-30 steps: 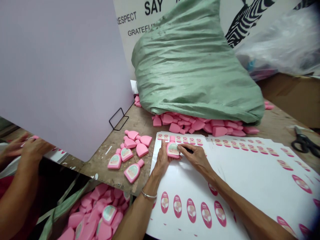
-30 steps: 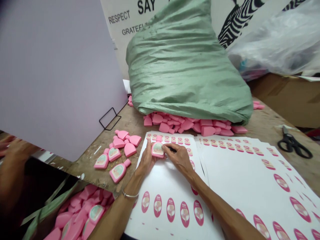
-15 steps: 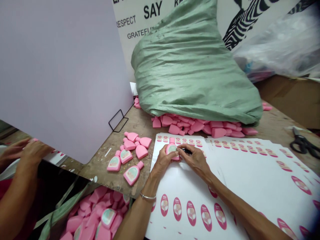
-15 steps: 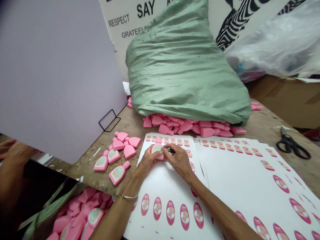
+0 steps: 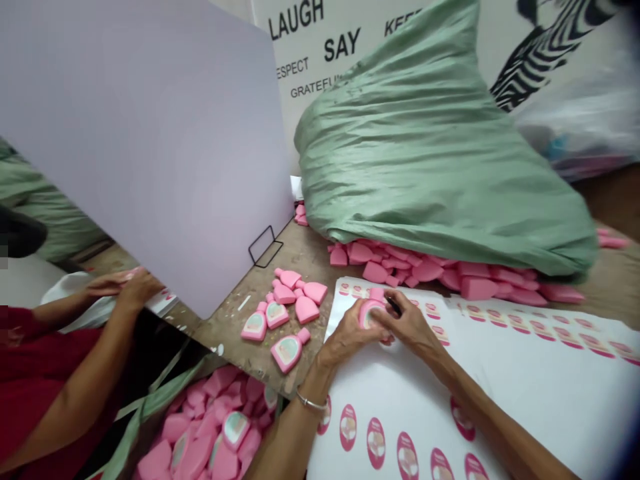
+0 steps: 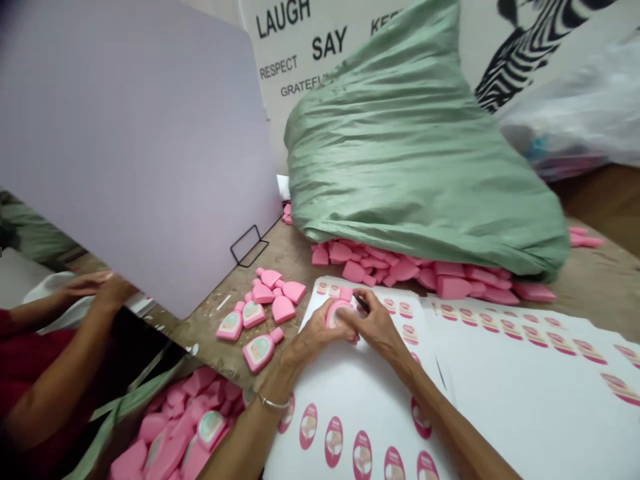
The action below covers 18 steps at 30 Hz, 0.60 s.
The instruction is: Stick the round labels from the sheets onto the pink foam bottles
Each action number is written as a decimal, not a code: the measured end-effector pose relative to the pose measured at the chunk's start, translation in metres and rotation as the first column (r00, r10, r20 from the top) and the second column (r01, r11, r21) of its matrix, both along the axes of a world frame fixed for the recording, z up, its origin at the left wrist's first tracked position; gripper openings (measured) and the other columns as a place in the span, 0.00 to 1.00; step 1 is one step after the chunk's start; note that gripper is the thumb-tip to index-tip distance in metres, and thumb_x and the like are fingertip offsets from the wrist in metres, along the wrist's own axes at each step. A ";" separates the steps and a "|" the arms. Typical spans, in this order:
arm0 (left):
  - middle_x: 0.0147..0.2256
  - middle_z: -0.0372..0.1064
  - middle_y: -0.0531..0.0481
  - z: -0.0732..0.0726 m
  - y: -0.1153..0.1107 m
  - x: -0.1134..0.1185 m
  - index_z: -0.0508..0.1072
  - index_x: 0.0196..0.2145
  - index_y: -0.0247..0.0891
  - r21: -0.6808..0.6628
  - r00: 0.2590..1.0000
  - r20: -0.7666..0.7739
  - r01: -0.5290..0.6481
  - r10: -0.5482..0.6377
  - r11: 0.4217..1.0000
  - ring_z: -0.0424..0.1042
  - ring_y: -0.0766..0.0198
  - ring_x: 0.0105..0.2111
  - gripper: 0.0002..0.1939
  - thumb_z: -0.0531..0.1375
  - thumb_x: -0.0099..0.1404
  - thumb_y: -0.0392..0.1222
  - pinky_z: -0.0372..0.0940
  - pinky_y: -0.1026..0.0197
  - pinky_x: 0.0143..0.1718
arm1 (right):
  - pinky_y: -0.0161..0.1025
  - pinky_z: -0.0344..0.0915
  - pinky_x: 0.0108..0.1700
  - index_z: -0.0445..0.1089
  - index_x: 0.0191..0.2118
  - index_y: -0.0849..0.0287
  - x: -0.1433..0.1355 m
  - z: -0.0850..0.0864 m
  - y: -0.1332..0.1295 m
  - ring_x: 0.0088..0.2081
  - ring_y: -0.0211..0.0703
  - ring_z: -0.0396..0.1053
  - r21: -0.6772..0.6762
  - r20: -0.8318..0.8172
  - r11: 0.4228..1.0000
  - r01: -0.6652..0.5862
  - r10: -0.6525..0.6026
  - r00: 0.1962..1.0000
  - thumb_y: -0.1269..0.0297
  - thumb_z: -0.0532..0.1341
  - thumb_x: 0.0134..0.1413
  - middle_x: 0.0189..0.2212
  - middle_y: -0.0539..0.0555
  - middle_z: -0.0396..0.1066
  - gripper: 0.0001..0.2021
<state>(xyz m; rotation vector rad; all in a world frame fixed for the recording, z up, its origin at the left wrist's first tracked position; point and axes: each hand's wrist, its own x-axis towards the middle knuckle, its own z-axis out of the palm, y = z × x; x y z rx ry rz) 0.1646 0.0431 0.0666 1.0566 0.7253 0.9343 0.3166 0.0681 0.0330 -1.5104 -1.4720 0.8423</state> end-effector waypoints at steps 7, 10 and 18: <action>0.32 0.71 0.47 0.032 -0.018 -0.055 0.67 0.44 0.38 0.121 0.951 -0.225 -0.187 0.211 0.975 0.71 0.61 0.27 0.19 0.62 0.56 0.47 0.65 0.59 0.33 | 0.41 0.65 0.35 0.67 0.40 0.57 0.021 0.010 -0.017 0.34 0.46 0.69 0.130 0.211 0.991 0.029 -0.056 0.976 0.44 0.57 0.50 0.34 0.55 0.72 0.21; 0.33 0.70 0.49 0.024 -0.021 -0.101 0.70 0.41 0.41 0.432 0.660 -0.470 -0.408 0.587 0.805 0.70 0.59 0.32 0.12 0.58 0.60 0.48 0.64 0.58 0.37 | 0.45 0.64 0.38 0.69 0.38 0.56 0.030 -0.009 -0.037 0.35 0.48 0.68 0.252 0.507 0.948 -0.196 0.043 0.861 0.51 0.51 0.58 0.34 0.57 0.71 0.16; 0.53 0.62 0.39 -0.032 -0.034 -0.174 0.64 0.53 0.37 0.758 0.224 -0.628 -0.040 0.745 0.651 0.60 0.51 0.54 0.22 0.55 0.60 0.36 0.56 0.47 0.55 | 0.51 0.63 0.40 0.75 0.40 0.53 0.050 -0.026 -0.041 0.41 0.55 0.66 0.359 0.803 0.894 -0.269 -0.148 0.578 0.57 0.49 0.59 0.39 0.59 0.72 0.17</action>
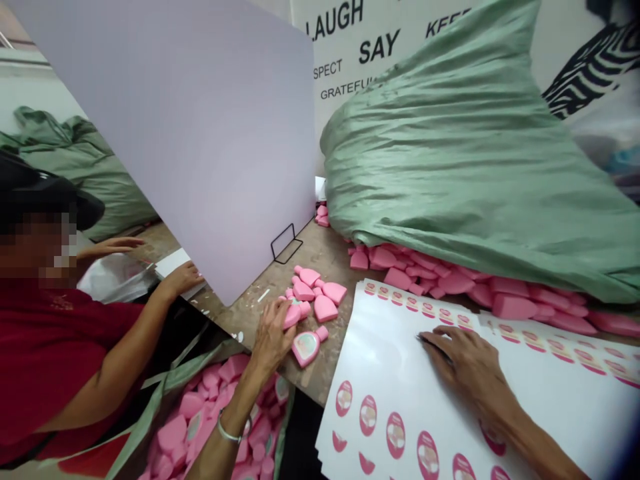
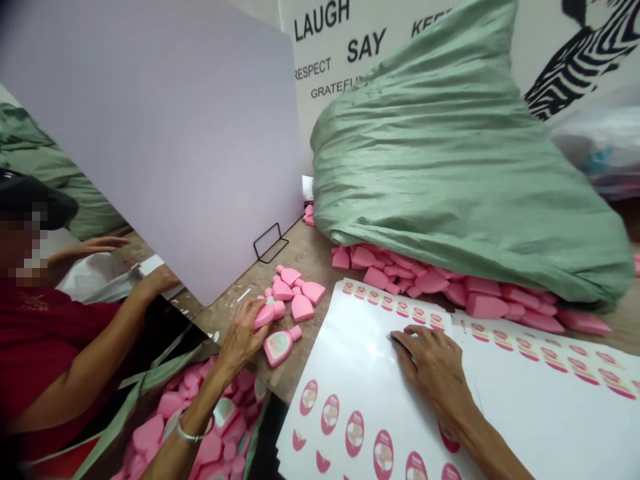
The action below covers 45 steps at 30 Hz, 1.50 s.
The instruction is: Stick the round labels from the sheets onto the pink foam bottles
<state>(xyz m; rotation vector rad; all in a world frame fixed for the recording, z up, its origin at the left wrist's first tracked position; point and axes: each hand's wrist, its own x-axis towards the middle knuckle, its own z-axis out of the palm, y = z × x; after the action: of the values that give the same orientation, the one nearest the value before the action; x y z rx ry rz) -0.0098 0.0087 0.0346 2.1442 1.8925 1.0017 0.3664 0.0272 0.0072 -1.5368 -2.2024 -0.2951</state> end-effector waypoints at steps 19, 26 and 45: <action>0.42 0.74 0.47 -0.014 0.185 -0.028 0.76 0.32 0.41 -0.063 0.840 0.489 0.301 -0.233 0.952 0.66 0.57 0.51 0.09 0.58 0.59 0.44 0.53 0.52 0.57 | 0.66 0.44 0.58 0.34 0.68 0.56 -0.192 0.030 0.058 0.64 0.76 0.28 -0.699 0.042 0.702 -0.135 0.229 0.973 0.44 0.72 0.16 0.66 0.71 0.30 0.70; 0.29 0.75 0.51 -0.017 0.166 -0.041 0.78 0.28 0.38 -0.216 0.790 0.541 0.464 -0.290 0.859 0.71 0.60 0.35 0.15 0.55 0.62 0.47 0.61 0.60 0.47 | 0.73 0.46 0.53 0.36 0.68 0.54 -0.210 0.000 0.062 0.62 0.84 0.25 -0.640 -0.048 0.738 -0.214 0.239 0.970 0.41 0.69 0.24 0.67 0.67 0.27 0.64; 0.16 0.52 0.58 0.011 -0.113 -0.185 0.65 0.18 0.34 -0.543 0.982 0.024 -0.145 0.188 0.827 0.50 0.71 0.19 0.21 0.50 0.64 0.47 0.45 0.65 0.24 | 0.51 0.59 0.59 0.55 0.62 0.56 -0.252 0.031 -0.073 0.61 0.51 0.55 -0.405 -0.531 0.468 -0.786 0.579 0.619 0.60 0.53 0.58 0.61 0.62 0.55 0.26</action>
<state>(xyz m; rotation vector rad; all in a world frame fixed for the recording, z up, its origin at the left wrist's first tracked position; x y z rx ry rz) -0.1945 -0.1042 0.0453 1.6150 2.0390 0.4691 0.1142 -0.0455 0.0377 -0.6534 -2.5256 0.9672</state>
